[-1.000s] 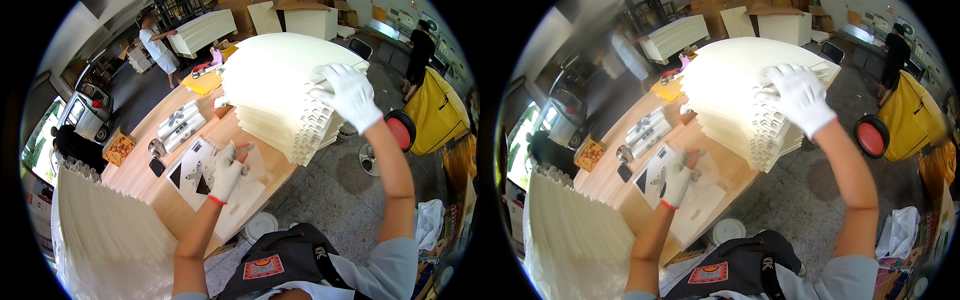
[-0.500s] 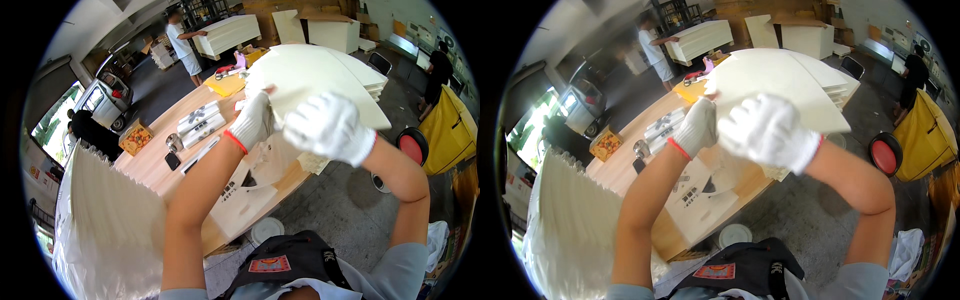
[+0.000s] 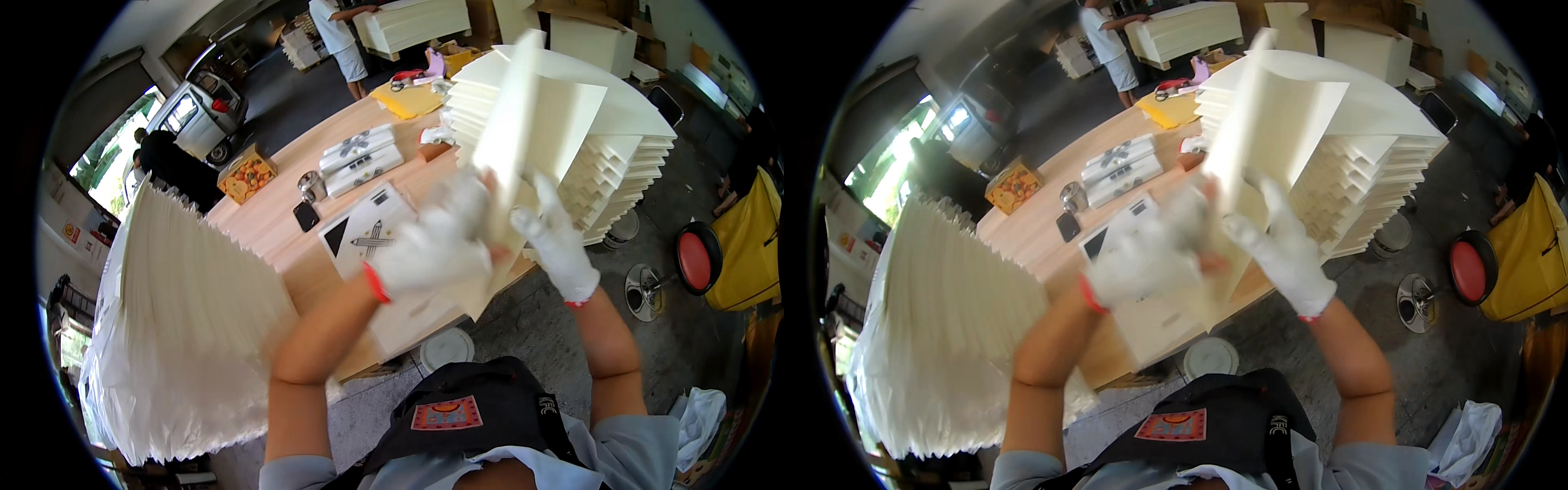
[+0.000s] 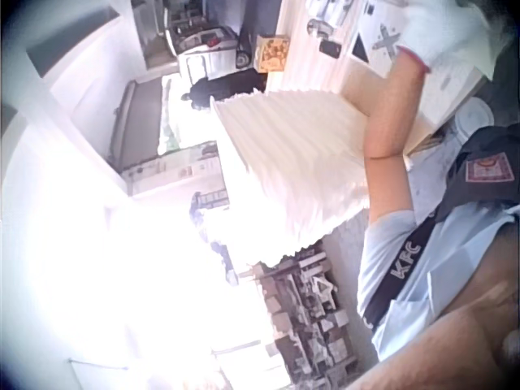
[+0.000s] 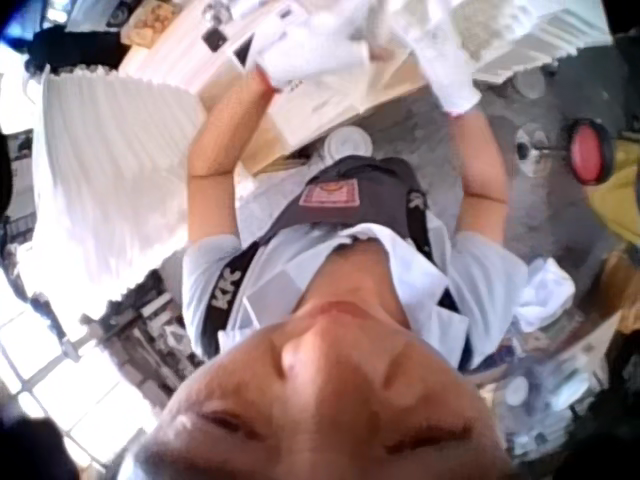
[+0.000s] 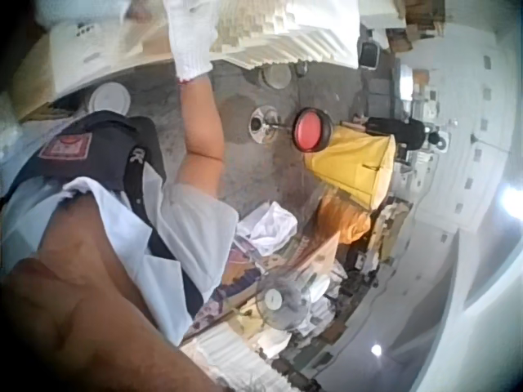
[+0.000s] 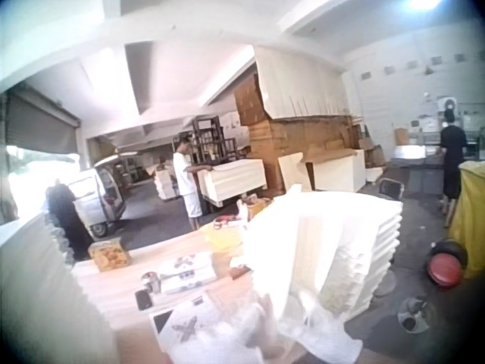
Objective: The person repeatedly picks up stacks of white paper sheets from a table and places them into clear plastic packaging bags. The person then folds the top of the bag to seal the contents. This process is repeated multiple times with different stacks of paper.
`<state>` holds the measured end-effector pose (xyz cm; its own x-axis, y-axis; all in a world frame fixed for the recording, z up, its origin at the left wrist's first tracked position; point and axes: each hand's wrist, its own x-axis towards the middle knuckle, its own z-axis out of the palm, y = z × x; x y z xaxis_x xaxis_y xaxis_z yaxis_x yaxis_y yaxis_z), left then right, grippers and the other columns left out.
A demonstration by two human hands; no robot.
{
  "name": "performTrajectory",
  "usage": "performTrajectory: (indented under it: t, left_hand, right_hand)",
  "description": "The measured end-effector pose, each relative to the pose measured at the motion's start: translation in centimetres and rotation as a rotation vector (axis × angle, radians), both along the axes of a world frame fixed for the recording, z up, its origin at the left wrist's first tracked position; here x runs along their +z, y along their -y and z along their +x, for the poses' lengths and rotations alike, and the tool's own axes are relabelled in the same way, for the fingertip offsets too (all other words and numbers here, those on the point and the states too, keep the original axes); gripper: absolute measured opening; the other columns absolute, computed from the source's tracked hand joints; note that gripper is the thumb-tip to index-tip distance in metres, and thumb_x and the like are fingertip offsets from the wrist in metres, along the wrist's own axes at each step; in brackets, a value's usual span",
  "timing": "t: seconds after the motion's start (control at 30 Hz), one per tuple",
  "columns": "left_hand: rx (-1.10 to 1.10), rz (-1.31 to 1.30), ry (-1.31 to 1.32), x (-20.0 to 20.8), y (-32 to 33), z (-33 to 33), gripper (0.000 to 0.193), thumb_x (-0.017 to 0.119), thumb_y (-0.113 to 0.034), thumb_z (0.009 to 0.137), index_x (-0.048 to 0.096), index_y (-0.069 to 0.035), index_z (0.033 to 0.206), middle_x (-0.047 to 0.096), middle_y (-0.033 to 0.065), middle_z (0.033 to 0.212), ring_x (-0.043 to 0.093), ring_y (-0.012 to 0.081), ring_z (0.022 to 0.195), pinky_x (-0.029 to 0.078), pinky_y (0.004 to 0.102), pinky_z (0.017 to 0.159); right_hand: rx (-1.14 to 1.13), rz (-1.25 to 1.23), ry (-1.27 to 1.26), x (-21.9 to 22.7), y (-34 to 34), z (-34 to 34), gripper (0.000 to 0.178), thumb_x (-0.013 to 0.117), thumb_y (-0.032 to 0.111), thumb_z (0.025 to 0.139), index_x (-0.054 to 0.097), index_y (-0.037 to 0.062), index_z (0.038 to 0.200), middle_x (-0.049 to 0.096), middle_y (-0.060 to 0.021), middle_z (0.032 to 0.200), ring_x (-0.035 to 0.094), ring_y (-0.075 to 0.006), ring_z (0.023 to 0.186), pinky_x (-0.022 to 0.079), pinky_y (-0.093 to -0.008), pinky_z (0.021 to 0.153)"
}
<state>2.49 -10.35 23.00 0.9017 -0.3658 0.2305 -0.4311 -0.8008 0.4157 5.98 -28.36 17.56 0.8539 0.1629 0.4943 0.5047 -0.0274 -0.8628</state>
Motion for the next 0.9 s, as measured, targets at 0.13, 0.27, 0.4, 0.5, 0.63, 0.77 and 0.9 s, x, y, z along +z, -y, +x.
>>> performTrajectory:
  t: [0.13, 0.27, 0.4, 0.5, 0.63, 0.77, 0.9]
  left_hand:
    - [-0.085, -0.605, -0.5, -3.8, -0.7, -0.9, 0.075, 0.062, -0.015, 0.084, 0.02, -0.008, 0.146, 0.045, 0.0096, 0.132, 0.053, 0.0132, 0.1, 0.046, 0.0265, 0.082]
    - [0.057, -1.388, -0.378, -8.5, -7.4, 0.8, 0.055, 0.046, -0.029, 0.096, 0.028, -0.008, 0.144, 0.039, 0.0061, 0.141, 0.051, 0.0136, 0.107, 0.045, 0.0275, 0.088]
    - [0.027, -1.45, -0.387, -7.7, -13.2, 1.1, 0.052, 0.047, -0.025, 0.094, 0.034, -0.007, 0.141, 0.051, 0.0051, 0.13, 0.054, 0.0152, 0.108, 0.046, 0.0268, 0.09]
    - [-0.062, -0.931, -0.471, -8.8, -10.8, -0.9, 0.055, 0.052, -0.014, 0.089, 0.035, -0.009, 0.141, 0.051, 0.0063, 0.13, 0.055, 0.0206, 0.109, 0.046, 0.0275, 0.087]
    - [0.147, -0.615, -0.382, -12.6, -4.8, -8.2, 0.052, 0.057, -0.01, 0.086, 0.043, -0.01, 0.136, 0.06, 0.0085, 0.116, 0.059, 0.0168, 0.093, 0.048, 0.0263, 0.075]
    - [0.031, -0.542, 0.08, -18.5, -6.0, -9.7, 0.042, 0.058, -0.004, 0.077, 0.057, -0.009, 0.119, 0.063, 0.0122, 0.094, 0.06, 0.0229, 0.073, 0.048, 0.0317, 0.066]
    - [0.076, -0.562, -0.103, -13.4, -3.6, -5.4, 0.039, 0.056, -0.002, 0.075, 0.061, -0.011, 0.113, 0.063, 0.0116, 0.095, 0.06, 0.0231, 0.074, 0.049, 0.0319, 0.067]
  right_hand:
    - [-0.168, -0.227, -0.062, -3.1, 0.4, 0.7, 0.037, 0.059, 0.03, 0.087, 0.059, 0.0045, 0.114, 0.063, -0.014, 0.1, 0.061, -0.0221, 0.09, 0.047, -0.0326, 0.078]
    - [-0.202, -0.776, 0.312, -2.8, 2.2, 0.3, 0.022, 0.06, 0.022, 0.082, 0.061, 0.0073, 0.098, 0.06, -0.0142, 0.086, 0.062, -0.0278, 0.069, 0.05, -0.0369, 0.059]
    - [0.048, -1.244, 0.538, -2.0, 1.0, 0.1, 0.013, 0.058, 0.02, 0.08, 0.058, 0.0099, 0.087, 0.059, -0.0087, 0.083, 0.063, -0.0264, 0.065, 0.051, -0.035, 0.055]
    - [0.244, -1.581, 0.342, -3.6, -2.5, 0.3, 0.018, 0.056, 0.022, 0.081, 0.063, 0.0119, 0.093, 0.06, -0.0115, 0.088, 0.063, -0.0303, 0.069, 0.051, -0.0372, 0.059]
    - [0.614, -1.435, -0.07, -2.9, -4.9, 2.1, 0.031, 0.056, 0.025, 0.083, 0.064, 0.0043, 0.104, 0.065, -0.02, 0.101, 0.066, -0.0308, 0.084, 0.052, -0.0345, 0.073]
    - [0.813, -0.244, -0.801, -11.9, -4.9, 4.4, 0.051, 0.065, 0.041, 0.077, 0.061, 0.0106, 0.118, 0.064, -0.0112, 0.108, 0.061, -0.0268, 0.099, 0.047, -0.0351, 0.088]
    - [0.535, -0.946, 0.16, -15.4, -8.5, 3.8, 0.045, 0.064, 0.034, 0.078, 0.061, 0.0098, 0.116, 0.063, -0.0081, 0.112, 0.059, -0.0278, 0.102, 0.046, -0.035, 0.09]
